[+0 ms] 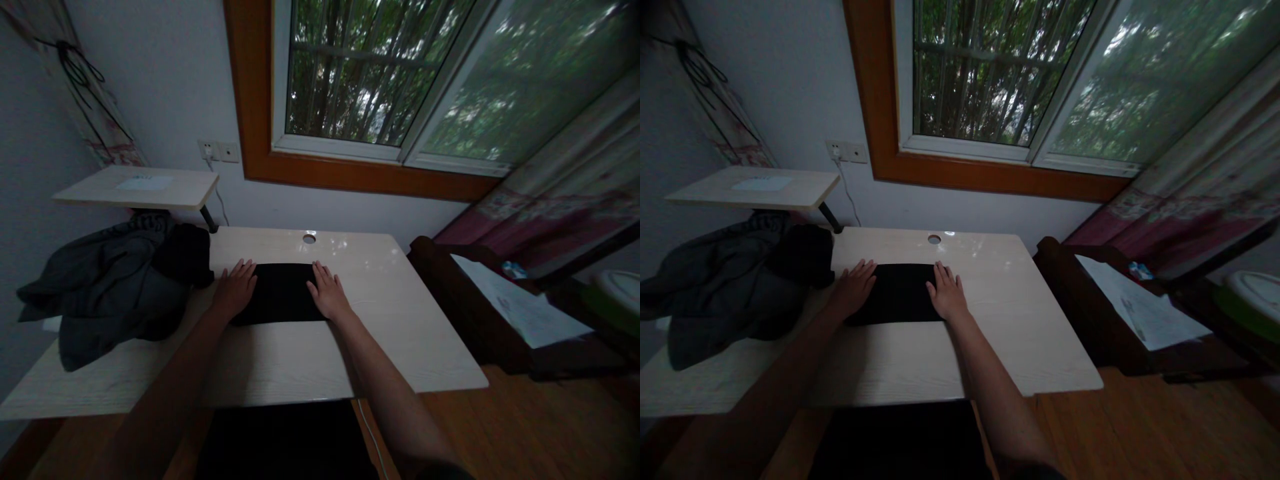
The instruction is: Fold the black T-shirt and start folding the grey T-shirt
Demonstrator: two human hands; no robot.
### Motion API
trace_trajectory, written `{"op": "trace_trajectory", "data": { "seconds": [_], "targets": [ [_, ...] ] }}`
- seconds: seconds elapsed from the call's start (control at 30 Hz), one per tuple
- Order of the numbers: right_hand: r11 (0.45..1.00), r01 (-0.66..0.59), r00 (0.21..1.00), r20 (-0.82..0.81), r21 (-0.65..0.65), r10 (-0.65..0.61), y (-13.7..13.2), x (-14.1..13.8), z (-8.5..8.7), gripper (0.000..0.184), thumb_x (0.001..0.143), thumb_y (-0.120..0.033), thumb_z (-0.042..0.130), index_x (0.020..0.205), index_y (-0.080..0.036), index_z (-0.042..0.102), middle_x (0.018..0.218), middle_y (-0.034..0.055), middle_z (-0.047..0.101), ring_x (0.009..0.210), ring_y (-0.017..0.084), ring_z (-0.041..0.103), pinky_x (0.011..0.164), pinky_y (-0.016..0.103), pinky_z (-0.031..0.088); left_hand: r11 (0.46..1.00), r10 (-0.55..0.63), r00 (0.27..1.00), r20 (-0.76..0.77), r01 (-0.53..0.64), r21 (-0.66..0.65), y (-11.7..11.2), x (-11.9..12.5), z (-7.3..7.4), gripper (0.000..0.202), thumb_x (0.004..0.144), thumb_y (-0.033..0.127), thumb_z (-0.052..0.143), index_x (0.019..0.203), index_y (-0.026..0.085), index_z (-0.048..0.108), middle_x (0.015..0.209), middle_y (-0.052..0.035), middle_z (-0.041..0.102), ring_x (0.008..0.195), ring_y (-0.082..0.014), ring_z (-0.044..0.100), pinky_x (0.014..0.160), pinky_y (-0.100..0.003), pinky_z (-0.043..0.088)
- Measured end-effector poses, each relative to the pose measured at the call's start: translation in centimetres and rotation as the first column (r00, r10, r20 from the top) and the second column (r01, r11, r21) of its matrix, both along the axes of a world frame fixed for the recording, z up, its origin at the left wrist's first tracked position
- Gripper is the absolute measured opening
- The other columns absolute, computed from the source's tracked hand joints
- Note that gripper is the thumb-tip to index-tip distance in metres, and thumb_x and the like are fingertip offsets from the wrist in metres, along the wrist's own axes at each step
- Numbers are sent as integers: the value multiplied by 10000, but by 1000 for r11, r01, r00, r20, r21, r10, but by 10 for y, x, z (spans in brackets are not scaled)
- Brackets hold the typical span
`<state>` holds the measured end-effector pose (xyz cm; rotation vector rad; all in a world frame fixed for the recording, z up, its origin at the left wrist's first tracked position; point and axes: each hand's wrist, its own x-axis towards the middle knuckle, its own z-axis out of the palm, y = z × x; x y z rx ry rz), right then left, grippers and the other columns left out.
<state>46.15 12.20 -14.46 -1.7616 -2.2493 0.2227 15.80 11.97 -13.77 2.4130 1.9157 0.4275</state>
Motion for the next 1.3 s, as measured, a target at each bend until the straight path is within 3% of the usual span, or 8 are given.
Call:
{"op": "trace_trajectory", "data": {
  "seconds": [0.13,0.23,0.4,0.53,0.7,0.83,1.0,1.3],
  "targets": [
    [1000,20,1000,-15,-2,-20,-6,28,-9,595,1070,-437,313,1614,-197,310,1678,76,288,1569,303,211,1256,542,226,998,53,996,71,-51,-25,0,-26,-6,536,1058,407,248,1532,257,446,1615,-73,420,1507,-320,359,1184,-637,309],
    [998,5,995,-97,68,1,-14,43,-15,569,1067,-399,307,1570,-150,401,1631,116,389,1539,292,297,1256,516,256,1000,29,986,163,-30,5,-4,-45,-10,535,1055,410,264,1518,230,463,1604,-81,440,1514,-287,352,1213,-574,316],
    [963,93,931,-364,252,6,-26,52,-11,515,1066,-393,309,1482,-179,525,1452,142,585,1361,255,523,1179,489,411,981,-12,931,364,-60,185,-30,-50,6,505,1063,410,287,1480,223,501,1612,-77,422,1502,-221,374,1258,-465,304],
    [935,23,918,-377,353,120,-38,46,3,467,1071,-355,338,1459,-209,552,1446,123,586,1357,246,520,1181,492,411,956,-200,958,205,145,257,-56,-31,23,496,1055,400,362,1519,254,460,1625,-57,406,1550,-237,271,1275,-500,256],
    [900,-343,911,-138,268,388,-51,33,13,510,1036,-362,480,1533,-248,466,1586,96,462,1481,263,405,1218,528,357,890,-432,898,-79,439,121,-64,-14,12,660,974,566,532,1557,282,410,1619,-66,416,1564,-299,221,1278,-605,98],
    [876,-451,887,-22,171,461,-53,30,11,650,989,-466,594,1570,-248,399,1625,107,400,1532,281,319,1247,567,274,895,-427,896,-122,438,86,-61,-19,-2,744,936,599,584,1580,299,361,1638,-74,380,1565,-301,218,1269,-623,65],
    [889,-439,896,-12,134,444,-54,36,3,795,955,-522,639,1608,-214,306,1662,138,305,1547,281,285,1239,550,298,897,-428,898,-96,436,74,-64,-35,-5,691,956,488,599,1576,292,367,1643,-71,372,1561,-271,237,1270,-563,183],
    [902,-376,912,-89,212,400,-61,46,-2,650,956,-441,664,1530,-208,466,1561,138,489,1465,291,442,1187,536,406,912,-382,923,-39,383,146,-74,-50,-5,587,938,284,584,1514,261,472,1589,-64,463,1534,-262,312,1247,-549,289]
  ]
}}
